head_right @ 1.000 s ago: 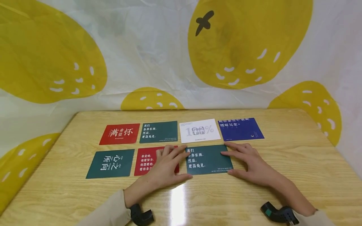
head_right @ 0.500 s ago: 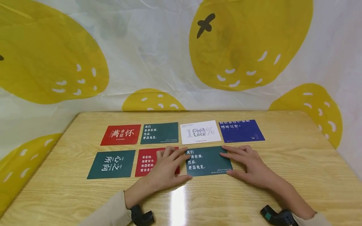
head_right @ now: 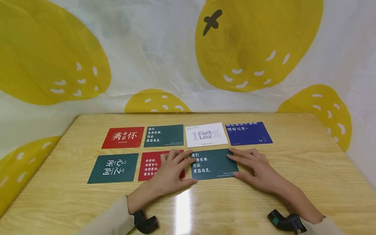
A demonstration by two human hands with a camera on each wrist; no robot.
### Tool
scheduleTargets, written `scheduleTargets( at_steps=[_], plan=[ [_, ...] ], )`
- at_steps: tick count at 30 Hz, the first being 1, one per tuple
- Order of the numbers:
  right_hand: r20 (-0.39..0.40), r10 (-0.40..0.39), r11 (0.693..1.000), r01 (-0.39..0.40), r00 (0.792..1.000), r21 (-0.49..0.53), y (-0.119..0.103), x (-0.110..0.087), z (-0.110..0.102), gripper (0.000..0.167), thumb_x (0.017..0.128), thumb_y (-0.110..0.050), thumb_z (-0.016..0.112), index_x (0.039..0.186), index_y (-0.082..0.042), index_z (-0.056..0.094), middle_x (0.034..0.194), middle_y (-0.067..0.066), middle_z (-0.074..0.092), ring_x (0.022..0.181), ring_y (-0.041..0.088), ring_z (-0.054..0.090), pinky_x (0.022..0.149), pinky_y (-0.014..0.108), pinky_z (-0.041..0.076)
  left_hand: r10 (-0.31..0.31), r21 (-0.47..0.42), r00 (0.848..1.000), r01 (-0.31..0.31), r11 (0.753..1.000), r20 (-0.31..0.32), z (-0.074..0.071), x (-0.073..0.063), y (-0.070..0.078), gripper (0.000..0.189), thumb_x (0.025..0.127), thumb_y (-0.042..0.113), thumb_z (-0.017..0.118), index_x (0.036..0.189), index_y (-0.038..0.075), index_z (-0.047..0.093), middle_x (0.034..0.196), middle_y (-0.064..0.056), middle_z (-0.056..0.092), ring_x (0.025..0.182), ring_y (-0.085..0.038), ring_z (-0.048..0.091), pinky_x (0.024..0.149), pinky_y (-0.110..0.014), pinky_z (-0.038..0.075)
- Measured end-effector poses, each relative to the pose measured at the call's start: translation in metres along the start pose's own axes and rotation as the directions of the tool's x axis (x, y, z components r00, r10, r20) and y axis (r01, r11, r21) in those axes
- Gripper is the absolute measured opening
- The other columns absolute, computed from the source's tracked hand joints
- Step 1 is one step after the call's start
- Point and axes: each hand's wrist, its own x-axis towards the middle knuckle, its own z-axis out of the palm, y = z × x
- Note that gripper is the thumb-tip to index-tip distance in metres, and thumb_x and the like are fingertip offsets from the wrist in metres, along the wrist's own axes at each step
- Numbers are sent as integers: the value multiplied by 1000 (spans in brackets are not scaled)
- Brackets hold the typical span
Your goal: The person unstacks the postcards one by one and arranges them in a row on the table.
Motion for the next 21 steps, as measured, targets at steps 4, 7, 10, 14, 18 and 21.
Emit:
scheduleTargets(
  at_steps=[4,7,10,14,18,21],
  plan=[
    [0,25,998,-25,1000,58,-2,0,-6,60,84,-12,73,140,-15,51,150,7,37,127,21,33,94,44,24,10,-19,1000,-10,1000,-11,-3,2,0,70,77,62,66,135,22,55,147,-2,39,121,-19,32,83,-44,29],
    [6,48,996,-48,999,74,-2,-1,-9,60,84,-13,74,140,-15,51,150,8,35,135,24,28,102,45,21,9,-42,1000,-10,999,-8,-4,2,2,71,78,61,67,135,22,54,147,-2,38,123,-19,32,83,-44,30],
    [11,74,995,-75,997,68,-3,-2,-12,61,84,-14,74,140,-17,51,150,9,34,137,21,25,105,30,20,11,-60,1000,-12,998,-7,-8,1,5,71,78,60,67,136,22,54,148,-1,37,124,-20,31,84,-44,30],
    [-1,106,993,-106,994,46,-5,-3,-19,59,84,-14,74,139,-17,52,149,10,36,136,17,28,99,7,17,15,-81,1000,-17,997,-23,-20,-2,8,70,79,57,69,137,21,53,148,-2,38,125,-21,32,86,-43,29],
    [-35,129,992,-129,991,-4,-11,-5,-30,59,83,-15,76,137,-18,53,146,8,39,132,26,36,102,13,24,-12,-97,998,6,995,-61,-44,-15,4,70,79,51,73,138,21,51,147,-1,40,126,-19,32,92,-44,28],
    [-82,107,993,-110,991,-44,-13,-10,-43,61,80,-10,78,136,-18,54,144,8,42,134,19,35,102,12,26,-37,-78,992,28,997,-123,-64,-29,-7,70,78,45,76,137,19,52,144,-2,43,125,-20,34,93,-45,27]
  ],
)
